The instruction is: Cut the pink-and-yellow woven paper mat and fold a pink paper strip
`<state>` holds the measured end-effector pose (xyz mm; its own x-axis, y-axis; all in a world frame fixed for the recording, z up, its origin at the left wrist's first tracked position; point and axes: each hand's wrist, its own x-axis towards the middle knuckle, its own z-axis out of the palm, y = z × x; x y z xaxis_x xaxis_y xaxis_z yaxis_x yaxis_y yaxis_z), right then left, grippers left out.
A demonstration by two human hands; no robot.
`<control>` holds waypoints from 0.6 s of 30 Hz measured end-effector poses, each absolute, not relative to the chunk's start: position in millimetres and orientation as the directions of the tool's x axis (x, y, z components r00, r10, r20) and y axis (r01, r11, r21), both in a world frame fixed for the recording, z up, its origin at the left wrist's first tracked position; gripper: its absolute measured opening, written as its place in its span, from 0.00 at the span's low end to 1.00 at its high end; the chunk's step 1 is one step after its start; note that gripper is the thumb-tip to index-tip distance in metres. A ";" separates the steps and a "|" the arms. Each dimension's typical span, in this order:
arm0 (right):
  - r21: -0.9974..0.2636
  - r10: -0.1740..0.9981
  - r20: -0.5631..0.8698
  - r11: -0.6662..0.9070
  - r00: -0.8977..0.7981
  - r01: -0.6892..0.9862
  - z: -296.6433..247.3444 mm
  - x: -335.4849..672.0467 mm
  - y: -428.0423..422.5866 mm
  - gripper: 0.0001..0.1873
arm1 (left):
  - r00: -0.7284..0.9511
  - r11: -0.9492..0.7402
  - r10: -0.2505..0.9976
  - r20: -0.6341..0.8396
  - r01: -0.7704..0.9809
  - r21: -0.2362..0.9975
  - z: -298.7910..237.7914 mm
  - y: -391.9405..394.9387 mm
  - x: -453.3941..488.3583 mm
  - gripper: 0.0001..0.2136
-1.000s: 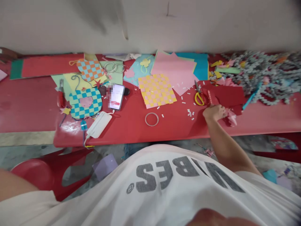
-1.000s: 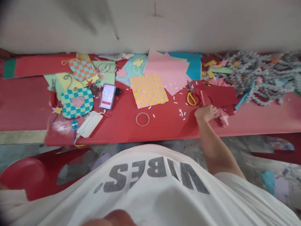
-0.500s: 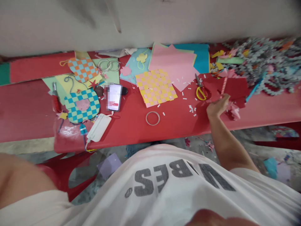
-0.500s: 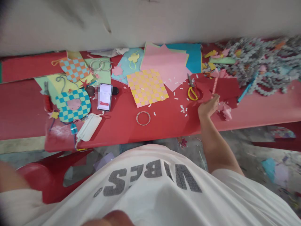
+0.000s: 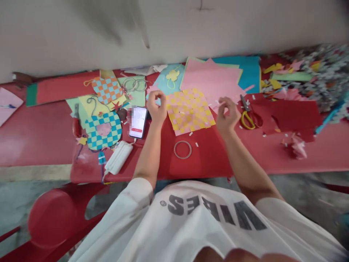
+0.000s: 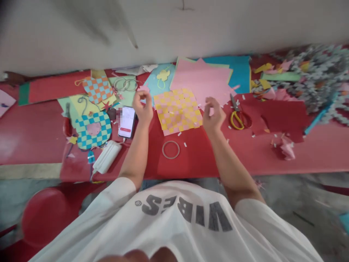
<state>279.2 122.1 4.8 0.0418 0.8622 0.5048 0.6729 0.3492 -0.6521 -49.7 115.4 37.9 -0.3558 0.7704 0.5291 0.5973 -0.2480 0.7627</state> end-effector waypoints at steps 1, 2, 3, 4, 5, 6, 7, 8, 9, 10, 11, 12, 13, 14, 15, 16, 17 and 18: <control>-0.688 0.831 0.552 0.411 0.063 0.598 2.9 250.1 135.5 0.23 | -0.383 -0.255 0.741 0.552 0.600 0.758 27.3 122.4 -49.6 0.10; -0.717 0.802 0.587 0.452 0.109 0.531 0.4 222.9 146.6 0.23 | -0.356 -0.273 0.753 0.554 0.597 0.754 17.6 128.4 -49.3 0.10; -0.748 0.785 0.595 0.462 0.173 0.476 -2.6 198.7 154.8 0.23 | -0.338 -0.267 0.776 0.533 0.589 0.763 9.2 133.0 -48.7 0.10; -0.778 0.782 0.581 0.453 0.224 0.436 -6.1 178.8 159.9 0.22 | -0.351 -0.236 0.790 0.503 0.584 0.777 2.3 136.0 -48.1 0.11; -0.813 0.789 0.548 0.424 0.278 0.399 -9.9 163.4 162.3 0.22 | -0.377 -0.197 0.795 0.476 0.581 0.790 -3.0 137.4 -47.3 0.12; -0.846 0.810 0.506 0.400 0.296 0.353 -13.7 152.8 162.4 0.22 | -0.394 -0.167 0.799 0.455 0.581 0.797 -6.6 137.7 -46.3 0.13; -0.862 0.833 0.484 0.401 0.268 0.311 -17.2 146.4 161.1 0.23 | -0.404 -0.146 0.802 0.440 0.582 0.800 -8.8 137.1 -45.3 0.14; -0.866 0.849 0.480 0.417 0.222 0.276 -20.1 143.5 159.3 0.23 | -0.386 -0.138 0.819 0.425 0.587 0.798 -9.7 136.3 -44.3 0.14; -0.866 0.857 0.483 0.438 0.178 0.242 -22.1 143.2 157.8 0.23 | -0.346 -0.143 0.841 0.417 0.601 0.787 -9.5 135.5 -43.2 0.13; -0.867 0.862 0.486 0.454 0.145 0.206 -23.2 144.4 157.4 0.23 | -0.280 -0.157 0.868 0.411 0.630 0.761 -8.6 134.9 -42.3 0.12; -0.872 0.867 0.481 0.459 0.129 0.172 -23.6 146.2 158.2 0.22 | -0.173 -0.188 0.900 0.399 0.673 0.715 -7.1 134.7 -41.6 0.10; -0.883 0.875 0.466 0.448 0.132 0.143 -23.6 147.8 160.2 0.22 | -0.033 -0.232 0.929 0.368 0.725 0.649 -5.3 134.8 -41.1 0.09; -0.896 0.886 0.441 0.426 0.141 0.124 -23.4 148.7 163.0 0.22 | 0.104 -0.278 0.943 0.315 0.768 0.578 -3.5 134.9 -40.7 0.09; -0.909 0.898 0.414 0.400 0.150 0.115 -23.2 148.9 166.2 0.22 | 0.216 -0.320 0.944 0.251 0.793 0.519 -1.7 135.0 -40.3 0.09; -0.920 0.908 0.389 0.376 0.155 0.111 -23.3 148.4 169.4 0.22 | 0.291 -0.347 0.938 0.188 0.809 0.475 -0.1 135.0 -39.9 0.10; -0.928 0.917 0.369 0.356 0.151 0.110 -23.6 147.5 172.1 0.23 | 0.328 -0.355 0.934 0.139 0.819 0.451 1.3 134.8 -39.3 0.10; -0.933 0.922 0.358 0.344 0.146 0.108 -24.2 146.4 174.2 0.24 | 0.338 -0.349 0.935 0.107 0.826 0.442 2.5 134.4 -38.6 0.10; -0.935 0.926 0.351 0.339 0.140 0.103 -24.9 145.3 175.6 0.25 | 0.335 -0.338 0.938 0.089 0.832 0.440 3.5 134.0 -37.6 0.10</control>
